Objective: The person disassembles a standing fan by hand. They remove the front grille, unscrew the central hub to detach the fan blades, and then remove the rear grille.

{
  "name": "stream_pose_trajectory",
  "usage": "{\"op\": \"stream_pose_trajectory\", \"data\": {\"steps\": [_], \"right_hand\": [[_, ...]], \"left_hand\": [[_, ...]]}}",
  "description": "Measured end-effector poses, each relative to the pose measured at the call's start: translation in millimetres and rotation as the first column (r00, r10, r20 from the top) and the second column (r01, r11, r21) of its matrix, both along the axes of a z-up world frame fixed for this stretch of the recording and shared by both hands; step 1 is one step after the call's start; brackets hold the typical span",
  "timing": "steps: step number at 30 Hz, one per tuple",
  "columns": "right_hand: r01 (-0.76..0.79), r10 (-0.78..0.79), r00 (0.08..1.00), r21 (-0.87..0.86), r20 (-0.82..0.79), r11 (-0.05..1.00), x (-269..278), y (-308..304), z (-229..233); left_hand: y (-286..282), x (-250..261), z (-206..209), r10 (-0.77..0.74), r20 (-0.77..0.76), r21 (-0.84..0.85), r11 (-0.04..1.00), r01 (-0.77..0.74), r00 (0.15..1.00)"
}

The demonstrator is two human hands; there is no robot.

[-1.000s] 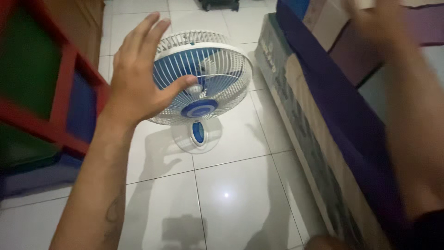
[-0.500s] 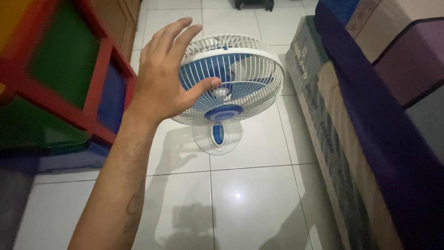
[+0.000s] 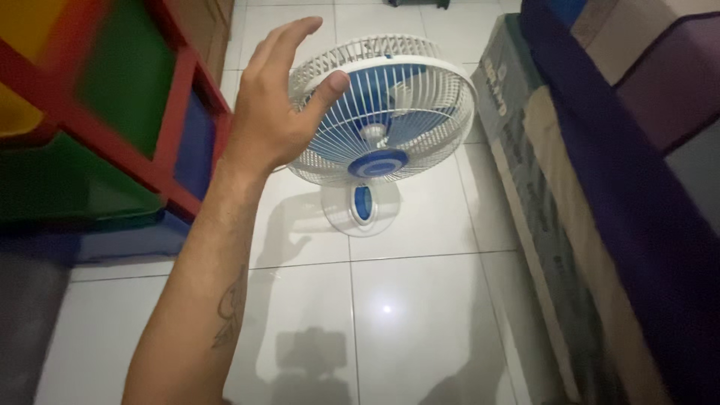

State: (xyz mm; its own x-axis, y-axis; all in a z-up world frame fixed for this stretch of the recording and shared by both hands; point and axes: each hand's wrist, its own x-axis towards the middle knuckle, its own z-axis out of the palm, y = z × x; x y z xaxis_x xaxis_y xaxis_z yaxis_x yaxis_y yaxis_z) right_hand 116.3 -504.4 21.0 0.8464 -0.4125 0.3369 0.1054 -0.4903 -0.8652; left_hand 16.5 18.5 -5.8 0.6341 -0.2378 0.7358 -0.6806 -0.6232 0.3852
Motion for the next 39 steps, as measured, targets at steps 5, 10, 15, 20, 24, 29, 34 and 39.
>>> {"op": "stream_pose_trajectory", "data": {"steps": [5,10,15,20,24,29,34,39], "right_hand": [[-0.461,0.453,0.884,0.373,0.115,0.805,-40,95,5],[-0.785,0.801,0.577,0.378,0.158,0.491,-102,217,8],[-0.752,0.913,0.384,0.620,0.135,0.224,-139,270,-13],[-0.885,0.915,0.244,0.313,-0.321,0.345,-139,258,-50],[-0.792,0.862,0.199,0.441,-0.466,0.421,-134,244,-84],[-0.684,0.942,0.217,0.648,-0.257,0.335,-130,224,-101],[-0.793,0.881,0.290,0.422,-0.373,0.439,-135,216,-96],[-0.855,0.842,0.425,0.158,-0.332,0.494,-165,227,-110]], "left_hand": [[-10,-3,3,-0.071,0.075,0.002,0.997,0.071,0.995],[-16,-9,11,-0.141,0.123,-0.048,0.988,0.148,0.982],[-22,-19,19,-0.181,0.219,-0.041,0.980,0.194,0.959],[-23,-34,17,-0.249,-0.025,-0.070,0.967,0.247,0.968],[-25,-38,8,-0.311,-0.620,-0.029,0.926,0.375,0.720],[-41,-41,-22,-0.082,-0.868,0.143,0.903,0.405,0.490],[-69,-46,-68,-0.197,-0.955,-0.127,0.947,0.296,0.221],[-81,-70,-121,-0.553,-0.821,-0.554,0.832,0.033,0.146]]}}
